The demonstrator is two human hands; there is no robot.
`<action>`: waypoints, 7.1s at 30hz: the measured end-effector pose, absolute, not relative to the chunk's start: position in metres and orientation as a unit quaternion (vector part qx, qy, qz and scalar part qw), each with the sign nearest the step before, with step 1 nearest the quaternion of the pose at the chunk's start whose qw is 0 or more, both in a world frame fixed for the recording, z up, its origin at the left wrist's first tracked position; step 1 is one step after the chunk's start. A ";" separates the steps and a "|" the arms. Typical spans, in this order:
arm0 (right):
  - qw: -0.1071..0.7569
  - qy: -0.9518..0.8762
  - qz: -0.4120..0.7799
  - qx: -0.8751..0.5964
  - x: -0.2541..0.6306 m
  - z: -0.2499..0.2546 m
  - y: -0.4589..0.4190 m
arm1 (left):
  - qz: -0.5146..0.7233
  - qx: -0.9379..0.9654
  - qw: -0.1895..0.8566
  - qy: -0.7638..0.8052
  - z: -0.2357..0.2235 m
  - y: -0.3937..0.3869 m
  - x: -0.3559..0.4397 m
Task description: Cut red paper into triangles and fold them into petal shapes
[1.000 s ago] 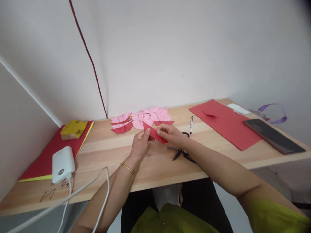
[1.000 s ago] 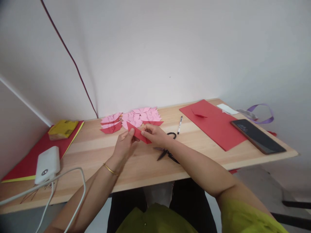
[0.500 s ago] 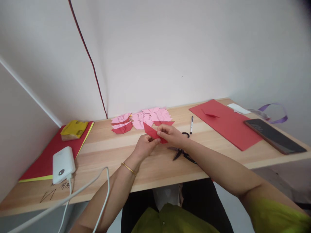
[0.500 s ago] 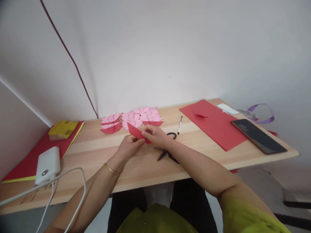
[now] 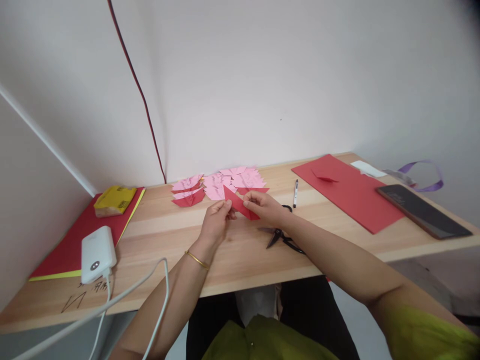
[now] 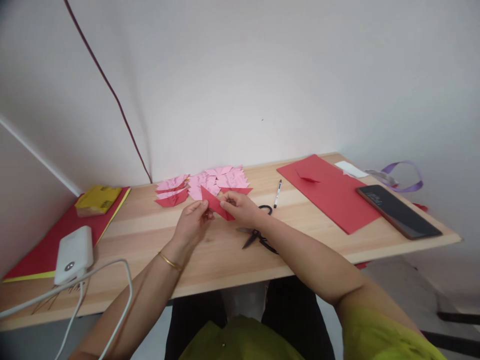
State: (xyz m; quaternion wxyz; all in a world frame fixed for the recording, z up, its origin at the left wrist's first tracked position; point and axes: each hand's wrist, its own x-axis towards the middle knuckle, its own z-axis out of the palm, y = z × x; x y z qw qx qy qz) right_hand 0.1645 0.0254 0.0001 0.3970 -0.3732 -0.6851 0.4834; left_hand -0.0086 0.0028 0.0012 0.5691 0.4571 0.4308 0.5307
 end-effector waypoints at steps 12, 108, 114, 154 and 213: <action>0.401 -0.671 0.511 -0.358 0.161 0.003 0.020 | 0.413 0.550 0.551 0.472 -0.005 -0.004 -0.001; 0.370 -0.768 0.401 -0.336 0.163 0.003 0.021 | 0.544 0.309 0.659 0.418 0.004 0.002 -0.005; 0.373 -0.749 0.423 -0.349 0.164 0.005 0.021 | 0.547 0.328 0.639 0.430 0.003 0.003 -0.006; 0.393 -0.716 0.437 -0.377 0.164 0.000 0.025 | 0.458 0.467 0.608 0.450 -0.005 0.001 -0.006; 0.450 -0.752 0.308 -0.370 0.162 0.011 0.017 | 0.466 0.686 0.256 0.496 0.014 -0.006 -0.012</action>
